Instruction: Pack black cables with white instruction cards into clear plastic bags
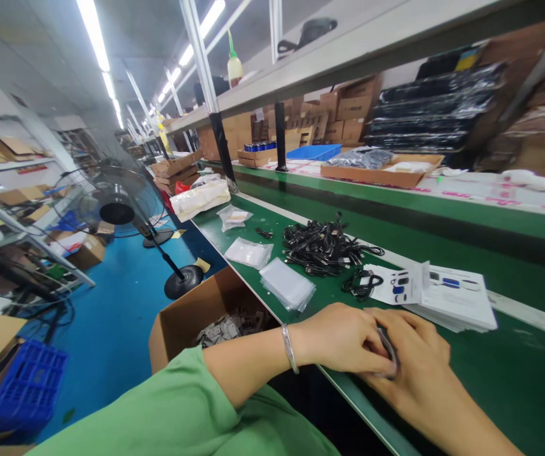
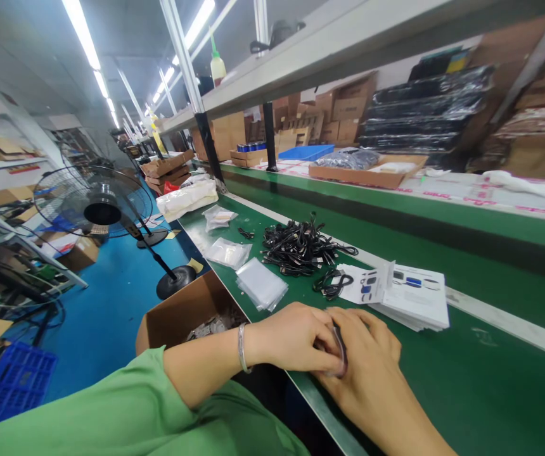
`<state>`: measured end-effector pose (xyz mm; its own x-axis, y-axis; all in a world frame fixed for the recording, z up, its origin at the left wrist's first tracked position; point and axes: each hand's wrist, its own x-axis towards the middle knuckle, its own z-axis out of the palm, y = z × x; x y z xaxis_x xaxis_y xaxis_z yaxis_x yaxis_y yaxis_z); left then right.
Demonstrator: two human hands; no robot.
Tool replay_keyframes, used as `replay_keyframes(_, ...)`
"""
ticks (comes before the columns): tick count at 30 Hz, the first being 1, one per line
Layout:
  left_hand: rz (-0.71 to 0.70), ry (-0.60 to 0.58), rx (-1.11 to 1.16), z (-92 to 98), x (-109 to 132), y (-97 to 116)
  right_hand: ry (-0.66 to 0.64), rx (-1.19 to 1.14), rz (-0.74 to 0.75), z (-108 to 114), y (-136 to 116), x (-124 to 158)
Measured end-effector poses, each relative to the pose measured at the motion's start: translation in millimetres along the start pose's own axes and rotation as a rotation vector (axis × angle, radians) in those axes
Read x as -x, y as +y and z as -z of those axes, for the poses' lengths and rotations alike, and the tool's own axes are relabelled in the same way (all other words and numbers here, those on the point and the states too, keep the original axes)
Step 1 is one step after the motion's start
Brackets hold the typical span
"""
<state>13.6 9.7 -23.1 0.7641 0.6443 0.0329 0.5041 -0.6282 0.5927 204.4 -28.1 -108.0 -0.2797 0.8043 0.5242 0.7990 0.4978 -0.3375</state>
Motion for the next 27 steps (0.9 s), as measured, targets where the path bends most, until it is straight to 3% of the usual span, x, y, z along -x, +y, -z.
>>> replay_keyframes(6,-0.027,-0.01,0.05,3.6,-7,3,0.037,-0.082,-0.099,13,-3,-6)
replay_keyframes(9,0.023,0.143,0.11,12.2,-24,-3,0.099,-0.154,-0.247,18,-1,-6)
replay_keyframes(12,0.2,0.269,0.014,19.6,-51,-13,0.075,-0.196,-0.372,19,6,-6)
replay_keyframes(15,0.301,0.21,-0.138,18.2,-74,-22,-0.005,-0.233,-0.385,19,12,-8)
replay_keyframes(19,0.358,0.185,-0.23,8.0,-87,-22,0.007,-0.247,-0.404,22,6,-13)
replay_keyframes(22,0.277,0.204,-0.178,1.5,-92,-19,0.008,-0.263,-0.407,23,-3,-16)
replay_keyframes(25,0.13,0.148,-0.025,-4.1,-100,-23,-0.002,-0.269,-0.383,23,-7,-17)
replay_keyframes(27,0.131,0.126,0.082,-7.7,-106,-29,-0.018,-0.272,-0.364,23,-8,-18)
